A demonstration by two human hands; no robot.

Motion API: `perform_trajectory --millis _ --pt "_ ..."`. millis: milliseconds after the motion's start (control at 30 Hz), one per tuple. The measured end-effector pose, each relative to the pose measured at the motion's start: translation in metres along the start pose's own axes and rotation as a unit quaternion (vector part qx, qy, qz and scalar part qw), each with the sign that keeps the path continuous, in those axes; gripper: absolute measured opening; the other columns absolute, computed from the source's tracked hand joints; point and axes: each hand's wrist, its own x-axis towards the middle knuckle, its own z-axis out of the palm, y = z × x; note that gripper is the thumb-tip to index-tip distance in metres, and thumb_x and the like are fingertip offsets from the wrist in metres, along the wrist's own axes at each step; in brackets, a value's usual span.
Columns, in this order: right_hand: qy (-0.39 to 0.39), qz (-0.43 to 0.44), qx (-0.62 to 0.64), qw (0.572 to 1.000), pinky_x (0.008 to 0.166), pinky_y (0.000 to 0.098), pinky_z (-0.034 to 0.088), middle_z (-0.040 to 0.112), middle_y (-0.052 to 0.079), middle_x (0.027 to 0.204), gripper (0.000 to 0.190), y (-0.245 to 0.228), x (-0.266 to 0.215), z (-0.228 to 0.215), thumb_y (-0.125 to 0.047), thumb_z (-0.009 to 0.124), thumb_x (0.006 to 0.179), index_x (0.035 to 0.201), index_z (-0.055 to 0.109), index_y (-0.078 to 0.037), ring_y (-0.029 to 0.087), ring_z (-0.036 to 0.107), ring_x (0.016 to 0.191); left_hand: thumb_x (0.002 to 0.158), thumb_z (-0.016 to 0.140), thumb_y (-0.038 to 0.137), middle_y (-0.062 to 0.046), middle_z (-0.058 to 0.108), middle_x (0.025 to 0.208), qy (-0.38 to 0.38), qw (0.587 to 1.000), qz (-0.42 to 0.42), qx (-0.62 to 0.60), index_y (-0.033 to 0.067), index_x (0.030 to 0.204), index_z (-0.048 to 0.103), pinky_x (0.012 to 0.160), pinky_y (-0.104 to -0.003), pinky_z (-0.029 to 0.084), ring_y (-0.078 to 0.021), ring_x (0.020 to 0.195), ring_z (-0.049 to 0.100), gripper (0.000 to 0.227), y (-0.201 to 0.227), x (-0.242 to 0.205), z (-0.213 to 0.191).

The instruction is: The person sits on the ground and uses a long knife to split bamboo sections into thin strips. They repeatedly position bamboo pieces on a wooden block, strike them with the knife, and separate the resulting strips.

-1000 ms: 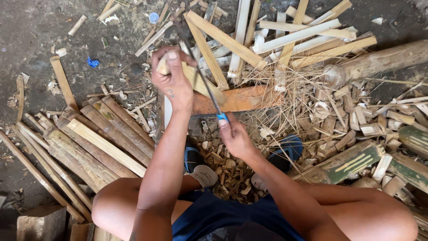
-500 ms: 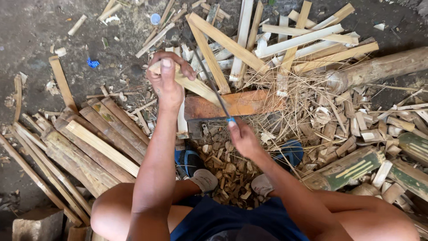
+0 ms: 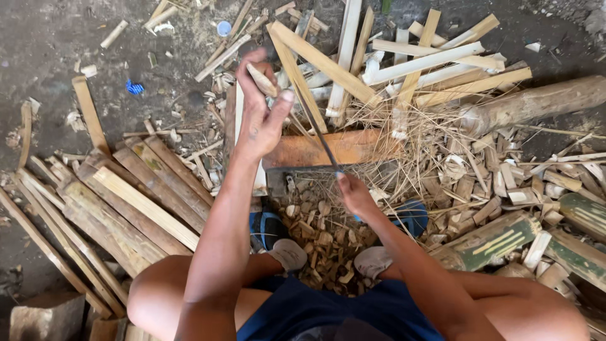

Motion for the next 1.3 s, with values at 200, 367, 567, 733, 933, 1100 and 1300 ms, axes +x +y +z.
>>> perform_trajectory --millis 200,367,567,733,933,1100,1300 --pt "0.061 -0.281 0.069 0.955 0.034 0.0282 0.041 0.045 -0.005 0.055 0.059 -0.049 -0.040 0.029 -0.060 0.029 0.102 0.098 0.053 -0.006 0.011 0.048 0.041 0.098 0.078 0.014 -0.005 0.057 0.108 0.036 0.997 0.032 -0.057 0.0104 0.136 0.032 0.077 -0.037 0.065 -0.0181 0.096 0.067 0.060 -0.013 0.001 0.006" --pt "0.068 -0.023 0.030 0.997 0.038 0.0335 0.041 0.046 -0.001 0.059 0.058 0.004 0.019 0.042 -0.059 0.027 0.103 0.095 0.057 -0.009 0.012 0.042 0.045 0.101 0.079 0.014 -0.004 0.055 0.102 0.051 0.997 0.057 -0.022 0.0099 0.133 0.035 0.083 -0.036 0.059 -0.0205 0.094 0.062 0.055 -0.032 0.011 0.002" --pt "0.042 0.000 0.002 0.999 0.046 0.0292 0.048 0.052 0.001 0.066 0.060 0.019 0.044 0.009 -0.057 0.032 0.111 0.092 0.057 -0.006 0.009 0.050 0.053 0.096 0.081 0.012 -0.009 0.067 0.116 0.180 0.982 0.048 -0.026 0.0022 0.138 0.037 0.099 -0.032 0.056 -0.0179 0.108 0.066 0.061 -0.036 0.018 0.035" --pt "0.070 -0.217 0.108 0.968 0.027 0.0288 0.037 0.045 0.000 0.053 0.049 -0.010 0.015 0.051 -0.051 0.032 0.106 0.095 0.053 -0.008 0.012 0.042 0.036 0.100 0.077 0.008 -0.009 0.066 0.121 0.290 0.952 0.045 -0.087 -0.0005 0.139 0.044 0.100 -0.029 0.050 -0.0160 0.109 0.062 0.052 -0.048 0.012 0.054" --pt "0.108 -0.024 0.043 0.993 0.029 0.0297 0.038 0.046 -0.001 0.057 0.039 0.007 0.040 0.057 -0.046 0.029 0.110 0.118 0.053 -0.017 0.011 0.041 0.040 0.099 0.076 0.012 -0.014 0.062 0.106 0.327 0.941 -0.070 -0.052 -0.0045 0.138 0.044 0.083 -0.033 0.053 -0.0184 0.090 0.061 0.053 -0.076 0.016 0.025" --pt "0.049 0.131 0.124 0.982 0.042 0.0348 0.045 0.051 0.000 0.065 0.045 0.037 0.053 0.027 -0.046 0.038 0.108 0.101 0.059 -0.008 0.014 0.046 0.045 0.103 0.071 0.022 -0.022 0.060 0.121 0.283 0.946 0.047 0.151 -0.0011 0.155 0.026 0.072 -0.034 0.057 -0.0265 0.095 0.062 0.072 -0.135 -0.024 0.045" --pt "0.047 0.060 0.088 0.993 0.043 0.0394 0.043 0.049 0.004 0.062 0.049 0.024 0.041 0.041 -0.046 0.037 0.109 0.095 0.056 -0.003 0.015 0.044 0.046 0.105 0.068 0.018 -0.016 0.064 0.126 0.188 0.979 -0.070 -0.023 -0.0027 0.155 0.028 0.100 -0.040 0.054 -0.0215 0.111 0.064 0.067 -0.199 -0.061 0.024"
